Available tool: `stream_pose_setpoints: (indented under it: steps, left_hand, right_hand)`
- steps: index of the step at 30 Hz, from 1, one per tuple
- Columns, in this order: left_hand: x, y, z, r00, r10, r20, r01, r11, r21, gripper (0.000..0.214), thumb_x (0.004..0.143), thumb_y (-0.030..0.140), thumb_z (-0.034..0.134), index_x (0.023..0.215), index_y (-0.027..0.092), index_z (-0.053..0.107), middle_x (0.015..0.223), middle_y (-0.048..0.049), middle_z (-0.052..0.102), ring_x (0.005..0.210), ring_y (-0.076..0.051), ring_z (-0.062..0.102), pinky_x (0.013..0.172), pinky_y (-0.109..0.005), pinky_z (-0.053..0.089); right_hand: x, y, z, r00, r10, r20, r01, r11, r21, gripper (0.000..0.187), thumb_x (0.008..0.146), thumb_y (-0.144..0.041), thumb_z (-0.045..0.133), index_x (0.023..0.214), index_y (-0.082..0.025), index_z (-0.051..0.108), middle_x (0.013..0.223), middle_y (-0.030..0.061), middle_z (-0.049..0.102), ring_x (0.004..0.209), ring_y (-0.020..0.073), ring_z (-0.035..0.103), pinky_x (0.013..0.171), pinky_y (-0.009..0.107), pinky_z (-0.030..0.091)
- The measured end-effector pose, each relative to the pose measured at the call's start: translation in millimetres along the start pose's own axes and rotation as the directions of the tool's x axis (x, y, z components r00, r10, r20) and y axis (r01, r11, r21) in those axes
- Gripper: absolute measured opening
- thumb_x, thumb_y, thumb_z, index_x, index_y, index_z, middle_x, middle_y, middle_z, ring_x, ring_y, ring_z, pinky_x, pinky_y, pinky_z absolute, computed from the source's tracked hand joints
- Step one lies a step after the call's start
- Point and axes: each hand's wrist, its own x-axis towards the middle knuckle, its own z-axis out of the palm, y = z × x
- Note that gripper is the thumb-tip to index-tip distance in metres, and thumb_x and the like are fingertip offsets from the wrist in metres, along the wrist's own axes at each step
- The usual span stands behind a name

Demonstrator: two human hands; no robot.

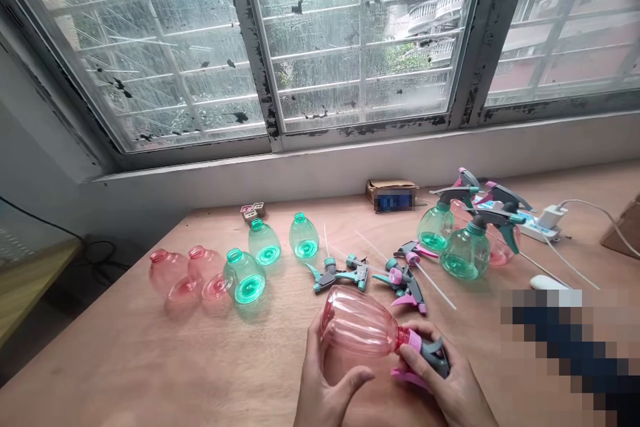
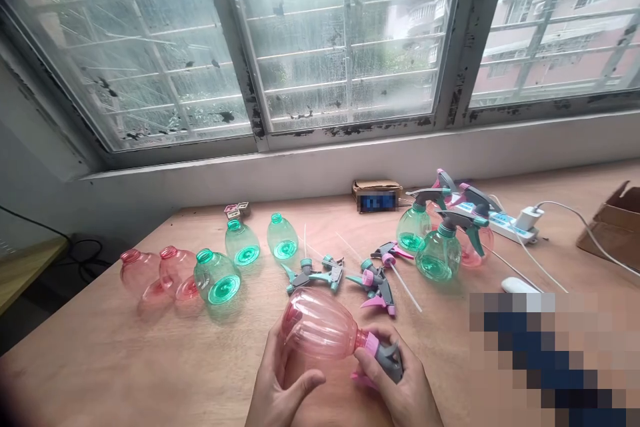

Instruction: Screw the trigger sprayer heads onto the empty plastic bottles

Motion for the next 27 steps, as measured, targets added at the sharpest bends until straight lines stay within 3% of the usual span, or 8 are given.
stream_pose_setpoints:
  steps: [4, 7, 11, 16, 23, 27]
  left_hand:
    - [-2, -3, 1.3, 0.999, -0.043, -0.023, 0.041, 0.997, -0.072, 0.077, 0.071, 0.046, 0.09, 0.137, 0.026, 0.056, 0.153, -0.0144, 0.056, 0.145, -0.038, 0.047, 0.125, -0.053, 0.029]
    - [1, -1, -0.5, 0.998, -0.061, -0.021, 0.06, 0.996, -0.07, 0.073, 0.075, 0.043, 0.088, 0.138, 0.025, 0.056, 0.152, -0.0141, 0.057, 0.146, -0.037, 0.048, 0.125, -0.053, 0.03]
    - [5, 5, -2.8, 0.997, -0.059, 0.049, 0.058, 0.998, 0.021, 0.074, 0.076, 0.032, 0.088, 0.142, 0.027, 0.055, 0.154, -0.0117, 0.055, 0.149, -0.033, 0.044, 0.126, -0.049, 0.031]
    - [3, 7, 1.6, 0.998, -0.032, -0.052, 0.034, 0.998, 0.047, 0.074, 0.069, 0.033, 0.091, 0.136, 0.026, 0.061, 0.147, -0.0103, 0.062, 0.141, -0.033, 0.053, 0.121, -0.046, 0.039]
    - [-1, 8, 4.5, 0.998, -0.05, -0.031, 0.05, 0.999, -0.003, 0.08, 0.07, 0.046, 0.09, 0.139, 0.025, 0.055, 0.147, -0.0124, 0.061, 0.144, -0.037, 0.049, 0.124, -0.051, 0.031]
    - [1, 6, 3.7, 0.997, -0.05, -0.055, 0.05, 0.999, -0.005, 0.077, 0.067, 0.039, 0.092, 0.135, 0.025, 0.058, 0.147, -0.0123, 0.062, 0.144, -0.036, 0.05, 0.123, -0.049, 0.033]
  right_hand:
    - [0, 5, -5, 0.999, -0.006, 0.036, 0.006, 1.0, -0.013, 0.045, 0.082, -0.052, 0.087, 0.111, -0.022, 0.071, 0.081, 0.0009, 0.074, 0.069, 0.0202, 0.069, 0.065, 0.033, 0.066]
    - [-1, 3, -5, 0.999, 0.027, 0.033, -0.026, 1.0, -0.013, 0.047, 0.081, -0.054, 0.087, 0.111, -0.022, 0.07, 0.076, 0.0001, 0.073, 0.068, 0.0206, 0.069, 0.067, 0.035, 0.067]
    - [-2, -1, -3, 0.999, 0.035, 0.004, -0.035, 0.999, 0.008, 0.048, 0.08, -0.053, 0.089, 0.109, -0.02, 0.07, 0.076, 0.0008, 0.073, 0.067, 0.0214, 0.069, 0.068, 0.039, 0.068]
    - [-2, 0, -3, 1.0, 0.023, -0.009, -0.023, 1.0, 0.017, 0.046, 0.079, -0.051, 0.09, 0.108, -0.021, 0.071, 0.078, 0.0007, 0.074, 0.067, 0.021, 0.071, 0.067, 0.036, 0.068]
    - [-3, -6, 1, 0.997, 0.069, 0.023, -0.069, 0.998, 0.012, 0.046, 0.076, -0.054, 0.092, 0.103, -0.021, 0.074, 0.087, 0.0012, 0.074, 0.071, 0.0214, 0.069, 0.067, 0.038, 0.069]
    - [-3, -7, 0, 0.997, 0.073, 0.021, -0.074, 0.997, 0.01, 0.045, 0.077, -0.054, 0.091, 0.102, -0.022, 0.073, 0.079, -0.0007, 0.072, 0.068, 0.0204, 0.069, 0.068, 0.037, 0.069]
